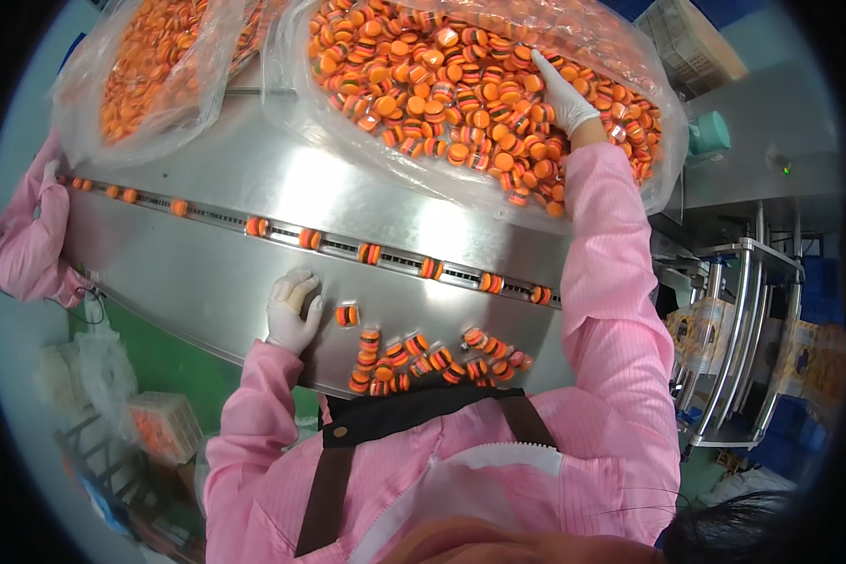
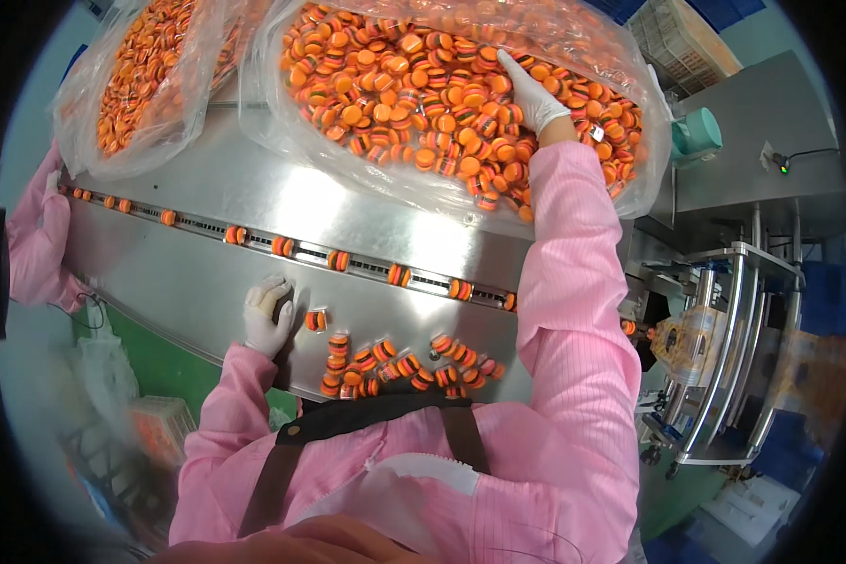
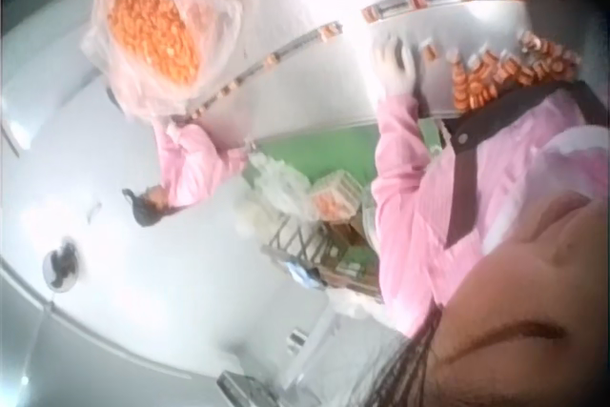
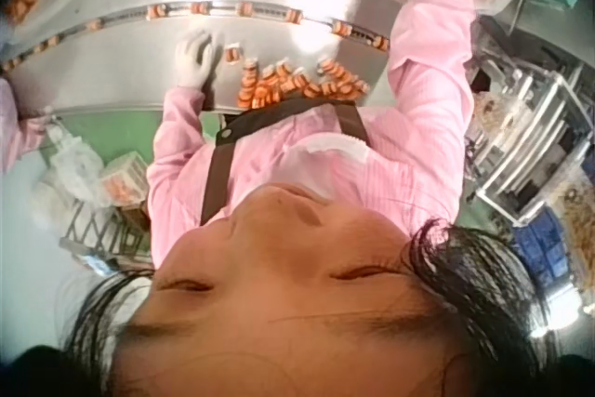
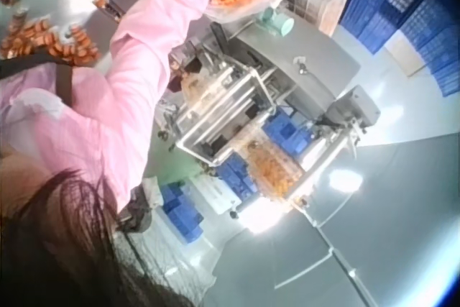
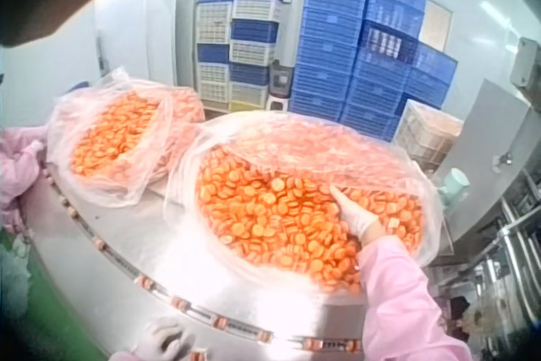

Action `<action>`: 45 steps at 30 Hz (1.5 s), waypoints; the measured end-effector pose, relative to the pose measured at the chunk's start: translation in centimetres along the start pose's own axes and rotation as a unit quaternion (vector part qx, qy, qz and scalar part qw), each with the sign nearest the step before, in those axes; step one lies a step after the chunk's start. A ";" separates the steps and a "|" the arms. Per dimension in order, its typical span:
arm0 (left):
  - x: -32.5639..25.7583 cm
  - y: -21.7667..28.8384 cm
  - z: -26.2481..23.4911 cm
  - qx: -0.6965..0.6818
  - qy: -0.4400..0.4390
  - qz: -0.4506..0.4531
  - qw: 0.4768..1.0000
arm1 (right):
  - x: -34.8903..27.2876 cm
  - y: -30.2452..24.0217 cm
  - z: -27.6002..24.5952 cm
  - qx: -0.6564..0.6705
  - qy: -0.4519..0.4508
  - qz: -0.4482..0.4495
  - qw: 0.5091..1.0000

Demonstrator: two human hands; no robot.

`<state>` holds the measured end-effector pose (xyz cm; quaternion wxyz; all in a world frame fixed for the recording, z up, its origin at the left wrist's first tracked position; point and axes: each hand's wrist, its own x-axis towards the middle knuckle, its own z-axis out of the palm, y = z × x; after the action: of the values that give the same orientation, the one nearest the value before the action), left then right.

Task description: The person places small orange and black striped candy pieces onto a moving conveyor belt from a large plastic bag. They use gloved hands to pick up the candies and arrange them in a single file line on the belt.

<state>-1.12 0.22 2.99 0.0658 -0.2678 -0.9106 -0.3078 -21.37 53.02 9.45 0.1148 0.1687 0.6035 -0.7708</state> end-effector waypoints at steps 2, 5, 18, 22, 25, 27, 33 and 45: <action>0.0 0.2 0.0 0.007 0.001 0.002 1.000 | -0.1 0.5 1.2 0.044 -0.002 -0.018 0.999; 0.1 0.1 0.0 0.011 -0.001 0.008 1.000 | 0.9 1.4 0.4 0.059 0.028 -0.026 0.998; 0.1 0.4 -0.2 -0.002 -0.005 -0.017 1.000 | -0.2 1.8 3.0 0.123 -0.006 -0.013 0.992; 0.5 0.6 -0.3 -0.008 0.001 -0.007 1.000 | 1.2 2.6 3.6 0.196 -0.030 -0.026 0.980; 0.2 0.3 -0.6 -0.027 -0.012 -0.004 1.000 | 2.0 2.8 4.7 0.242 -0.077 -0.034 0.967; 0.1 0.6 -1.1 -0.040 -0.061 -0.050 0.996 | 1.9 2.7 5.0 0.189 -0.079 -0.050 0.977; 0.0 4.8 -2.1 -0.094 -0.161 -0.053 0.981 | 0.6 2.4 7.6 0.066 -0.036 -0.002 0.997; 0.6 6.3 -0.4 -0.125 -0.215 -0.053 0.967 | 1.2 3.9 6.7 -0.061 -0.099 -0.023 0.993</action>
<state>1.68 4.46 6.79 -0.1821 -0.2851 -0.8705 -0.3574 -21.81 45.57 6.92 0.1665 0.0700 0.6389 -0.7478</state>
